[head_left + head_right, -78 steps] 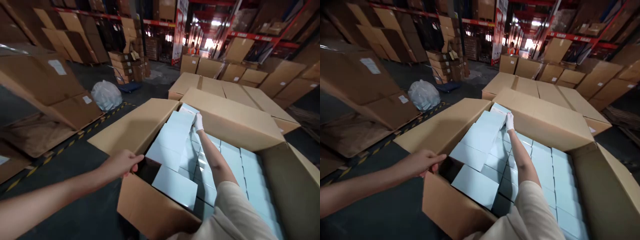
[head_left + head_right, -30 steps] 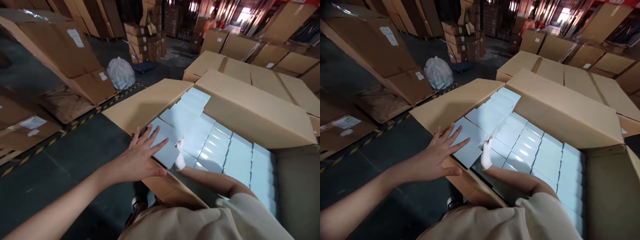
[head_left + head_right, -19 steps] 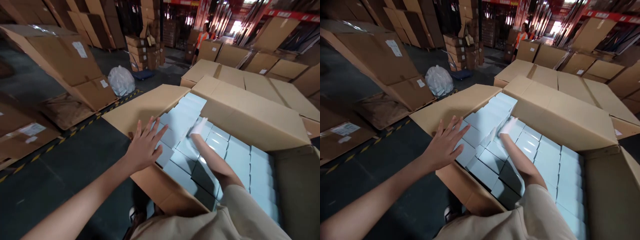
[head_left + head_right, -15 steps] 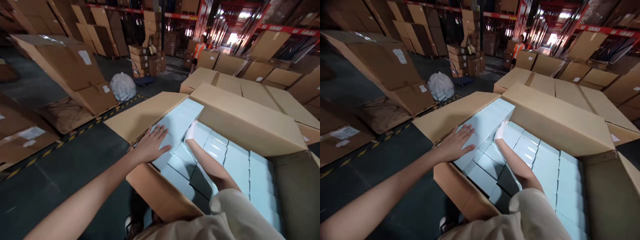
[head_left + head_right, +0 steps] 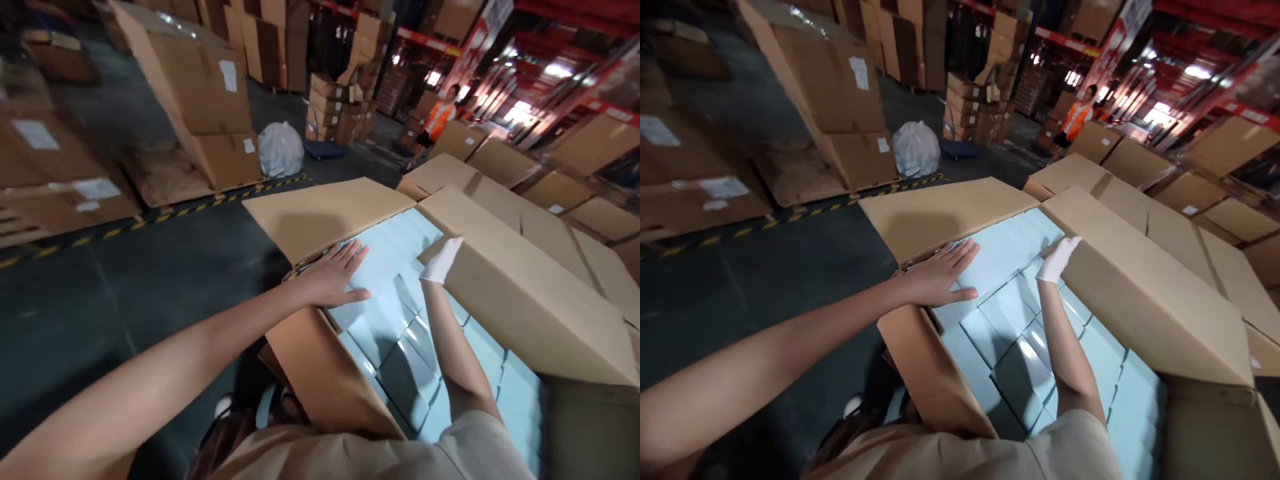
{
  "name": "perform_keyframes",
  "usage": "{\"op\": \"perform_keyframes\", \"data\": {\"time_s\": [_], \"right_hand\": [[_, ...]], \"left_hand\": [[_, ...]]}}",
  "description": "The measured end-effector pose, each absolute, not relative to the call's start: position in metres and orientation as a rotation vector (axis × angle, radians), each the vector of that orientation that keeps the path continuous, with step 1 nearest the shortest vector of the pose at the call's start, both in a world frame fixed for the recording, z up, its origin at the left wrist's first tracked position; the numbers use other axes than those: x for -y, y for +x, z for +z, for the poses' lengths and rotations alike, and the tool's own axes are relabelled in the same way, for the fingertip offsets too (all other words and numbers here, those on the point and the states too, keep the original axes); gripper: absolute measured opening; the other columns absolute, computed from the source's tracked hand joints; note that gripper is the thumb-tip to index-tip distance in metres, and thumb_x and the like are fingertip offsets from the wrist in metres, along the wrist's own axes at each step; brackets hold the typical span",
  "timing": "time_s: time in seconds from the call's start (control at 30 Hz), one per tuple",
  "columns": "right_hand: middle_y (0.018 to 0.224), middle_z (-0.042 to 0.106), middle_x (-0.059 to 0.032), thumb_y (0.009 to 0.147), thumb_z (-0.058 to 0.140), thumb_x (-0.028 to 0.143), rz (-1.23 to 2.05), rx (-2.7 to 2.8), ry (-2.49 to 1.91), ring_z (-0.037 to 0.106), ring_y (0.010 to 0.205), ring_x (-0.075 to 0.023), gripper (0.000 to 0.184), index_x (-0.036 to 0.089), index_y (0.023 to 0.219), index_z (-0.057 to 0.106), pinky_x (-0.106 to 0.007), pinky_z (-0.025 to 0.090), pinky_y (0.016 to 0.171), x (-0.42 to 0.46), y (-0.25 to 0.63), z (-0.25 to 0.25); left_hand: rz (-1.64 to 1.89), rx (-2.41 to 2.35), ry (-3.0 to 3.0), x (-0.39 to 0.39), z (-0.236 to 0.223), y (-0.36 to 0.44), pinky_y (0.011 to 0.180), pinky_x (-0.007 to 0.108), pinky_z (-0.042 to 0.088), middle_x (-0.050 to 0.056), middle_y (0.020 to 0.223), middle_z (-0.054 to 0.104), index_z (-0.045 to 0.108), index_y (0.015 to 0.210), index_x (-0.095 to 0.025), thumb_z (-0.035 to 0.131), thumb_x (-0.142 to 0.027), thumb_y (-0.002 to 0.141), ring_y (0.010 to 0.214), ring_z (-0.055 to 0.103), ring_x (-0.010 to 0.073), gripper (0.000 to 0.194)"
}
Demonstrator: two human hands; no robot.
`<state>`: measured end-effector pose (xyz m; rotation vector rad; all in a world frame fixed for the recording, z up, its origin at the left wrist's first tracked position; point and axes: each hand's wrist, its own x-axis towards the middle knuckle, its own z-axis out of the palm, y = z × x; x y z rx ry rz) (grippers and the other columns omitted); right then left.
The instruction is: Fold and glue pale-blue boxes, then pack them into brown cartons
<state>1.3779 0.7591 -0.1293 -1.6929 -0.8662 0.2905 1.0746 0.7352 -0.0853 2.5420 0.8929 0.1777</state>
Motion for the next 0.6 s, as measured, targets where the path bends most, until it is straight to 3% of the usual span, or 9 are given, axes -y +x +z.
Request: {"op": "perform_keyframes", "data": {"time_s": [0.07,0.13,0.2,0.27,0.4,0.5,0.6], "right_hand": [[0.184,0.003,-0.0124,0.109,0.01,0.062,0.156,1.215,-1.683,0.004,0.172,-0.0221,0.082,0.015,0.177,0.005,-0.054,0.008,0.14,-0.75,1.357,-0.108],[0.184,-0.003,-0.0059,0.11,0.013,0.065,0.032,1.767,-1.604,-0.002,0.171,-0.0246,0.081,0.023,0.178,-0.004,-0.059,0.009,0.139,-0.743,1.321,-0.096],[0.184,-0.004,-0.0058,0.11,0.018,0.068,0.041,2.296,-1.483,-0.004,0.171,-0.0312,0.084,0.026,0.177,-0.01,-0.068,0.011,0.136,-0.739,1.284,-0.095],[0.184,-0.001,-0.0083,0.11,0.023,0.069,0.159,2.621,-1.392,-0.003,0.171,-0.0358,0.086,0.026,0.177,-0.009,-0.07,0.012,0.135,-0.74,1.262,-0.099],[0.184,-0.004,-0.0057,0.111,0.026,0.063,0.312,2.769,-1.344,-0.005,0.17,-0.0358,0.082,0.028,0.177,-0.007,-0.068,0.009,0.136,-0.75,1.268,-0.102],[0.184,-0.004,-0.0064,0.112,0.025,0.061,0.315,2.786,-1.432,-0.003,0.17,-0.035,0.08,0.03,0.177,-0.008,-0.068,0.009,0.136,-0.748,1.28,-0.082],[0.184,0.007,-0.0088,0.111,0.023,0.063,0.205,2.78,-1.621,0.003,0.17,-0.0339,0.077,0.035,0.177,-0.005,-0.07,0.012,0.135,-0.735,1.252,-0.049]], "left_hand": [[0.598,-0.912,2.439,-0.73,-0.084,1.063,0.136,0.056,0.023,0.024,0.179,0.026,0.026,0.171,-0.011,0.04,-0.077,0.104,0.169,0.021,0.0359,0.096],[1.141,-0.976,2.303,-0.72,-0.086,1.04,0.135,0.054,0.027,0.018,0.171,0.045,0.034,0.166,-0.018,0.031,-0.064,0.111,0.164,0.035,0.0301,0.071],[1.572,-1.091,2.186,-0.705,-0.098,1.003,0.134,0.055,0.03,0.013,0.161,0.056,0.039,0.16,-0.023,0.028,-0.053,0.114,0.158,0.045,0.0265,0.056],[1.715,-1.273,2.153,-0.688,-0.122,0.955,0.131,0.057,0.035,0.011,0.151,0.062,0.045,0.154,-0.025,0.038,-0.054,0.111,0.153,0.049,0.0287,0.052],[1.309,-1.836,1.86,-0.642,-0.203,0.838,0.124,0.058,0.044,0.015,0.141,0.068,0.057,0.14,-0.018,0.056,-0.051,0.102,0.141,0.059,0.0331,0.05],[0.933,-2.073,1.312,-0.59,-0.265,0.758,0.111,0.048,0.057,0.015,0.14,0.067,0.058,0.135,-0.013,0.052,-0.049,0.101,0.125,0.068,0.0288,0.049],[0.507,-2.088,0.945,-0.536,-0.306,0.694,0.112,0.041,0.057,0.007,0.147,0.062,0.057,0.13,-0.018,0.049,-0.046,0.104,0.127,0.068,0.0251,0.039]]}}
